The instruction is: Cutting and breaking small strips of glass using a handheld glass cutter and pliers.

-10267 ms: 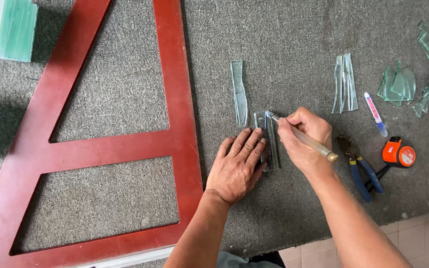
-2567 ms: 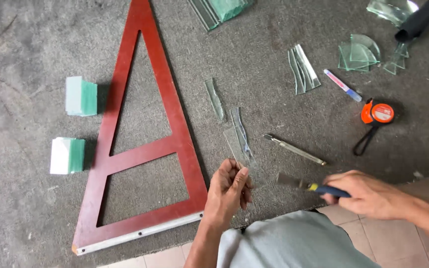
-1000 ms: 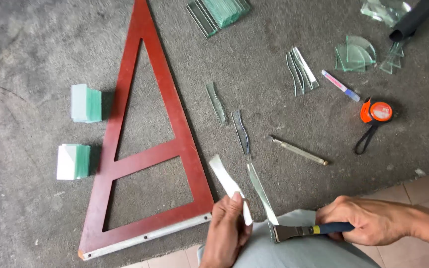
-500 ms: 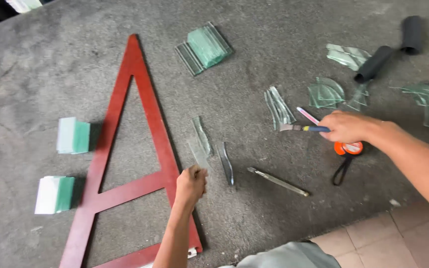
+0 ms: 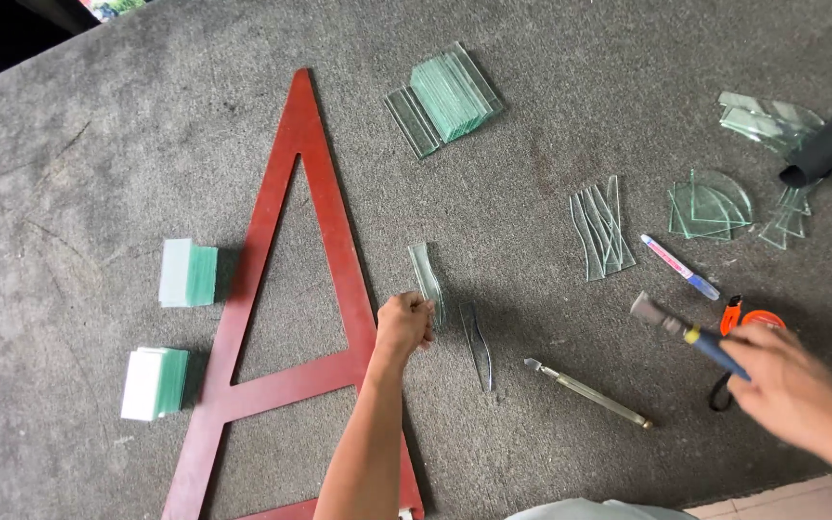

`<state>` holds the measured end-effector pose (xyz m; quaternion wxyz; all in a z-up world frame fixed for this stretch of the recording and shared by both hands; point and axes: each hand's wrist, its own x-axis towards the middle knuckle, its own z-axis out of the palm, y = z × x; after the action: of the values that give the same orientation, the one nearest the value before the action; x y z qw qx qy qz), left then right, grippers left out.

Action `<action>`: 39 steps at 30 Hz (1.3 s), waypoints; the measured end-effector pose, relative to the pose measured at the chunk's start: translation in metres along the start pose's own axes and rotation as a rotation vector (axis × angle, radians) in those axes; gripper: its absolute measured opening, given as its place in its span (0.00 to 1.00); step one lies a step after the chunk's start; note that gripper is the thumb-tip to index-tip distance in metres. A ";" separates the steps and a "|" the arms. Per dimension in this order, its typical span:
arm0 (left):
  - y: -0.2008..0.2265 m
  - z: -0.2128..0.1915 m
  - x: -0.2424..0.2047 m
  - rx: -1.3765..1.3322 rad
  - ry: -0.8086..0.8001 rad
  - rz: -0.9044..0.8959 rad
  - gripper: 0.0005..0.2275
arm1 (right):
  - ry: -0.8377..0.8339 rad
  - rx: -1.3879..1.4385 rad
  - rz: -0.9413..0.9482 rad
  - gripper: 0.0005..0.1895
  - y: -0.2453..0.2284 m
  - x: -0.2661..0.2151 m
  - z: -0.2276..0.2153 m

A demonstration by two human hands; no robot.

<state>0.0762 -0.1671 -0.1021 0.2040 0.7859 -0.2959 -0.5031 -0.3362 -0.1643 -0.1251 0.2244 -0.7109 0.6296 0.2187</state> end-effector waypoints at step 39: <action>0.025 -0.010 0.041 0.759 0.348 -0.021 0.14 | 0.334 0.817 -0.260 0.11 -0.092 0.004 0.118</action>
<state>0.0925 -0.2129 -0.1103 -0.0582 0.8815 -0.4136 -0.2202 -0.2475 -0.0881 -0.2183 0.4074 -0.6627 0.5973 -0.1949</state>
